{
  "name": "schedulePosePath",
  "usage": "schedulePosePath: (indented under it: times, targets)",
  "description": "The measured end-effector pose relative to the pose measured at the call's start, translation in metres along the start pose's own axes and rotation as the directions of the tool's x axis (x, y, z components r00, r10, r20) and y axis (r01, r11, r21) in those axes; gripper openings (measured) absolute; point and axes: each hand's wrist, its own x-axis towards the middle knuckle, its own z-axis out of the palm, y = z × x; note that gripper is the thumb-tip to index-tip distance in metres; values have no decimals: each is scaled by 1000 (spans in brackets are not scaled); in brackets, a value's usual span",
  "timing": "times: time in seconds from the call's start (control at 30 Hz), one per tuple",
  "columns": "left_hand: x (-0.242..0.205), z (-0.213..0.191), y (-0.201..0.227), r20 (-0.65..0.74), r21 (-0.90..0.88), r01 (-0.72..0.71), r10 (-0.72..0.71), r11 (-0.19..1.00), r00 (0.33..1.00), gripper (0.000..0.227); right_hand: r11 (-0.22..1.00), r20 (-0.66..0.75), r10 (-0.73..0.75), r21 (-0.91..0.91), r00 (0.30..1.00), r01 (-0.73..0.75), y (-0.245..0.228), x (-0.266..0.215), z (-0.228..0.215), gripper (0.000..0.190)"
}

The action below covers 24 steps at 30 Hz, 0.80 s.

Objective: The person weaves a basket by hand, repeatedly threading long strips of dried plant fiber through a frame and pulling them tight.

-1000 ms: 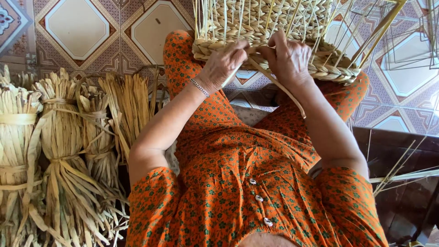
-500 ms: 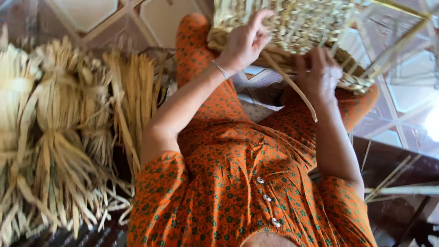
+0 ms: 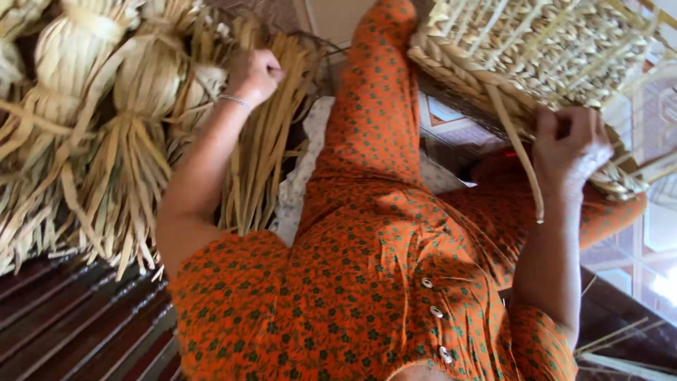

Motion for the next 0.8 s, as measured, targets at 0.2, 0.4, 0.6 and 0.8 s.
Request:
schedulePosePath:
  times: [0.2,0.4,0.6,0.8]
  targets:
    - [-9,65,-7,300,394,182,-313,901,901,11,1000,24,27,13,999,-27,2,-1,0,15]
    - [-13,53,10,72,107,144,-152,984,986,14,994,67,56,86,996,-62,-17,6,-21,9]
    - [-19,-25,132,193,-484,-14,123,875,974,10,981,-77,-195,-30,978,193,-76,36,-57,13]
    - [-13,-23,257,-51,-669,-445,561,595,826,14,716,404,95,607,910,-345,-135,46,-43,34]
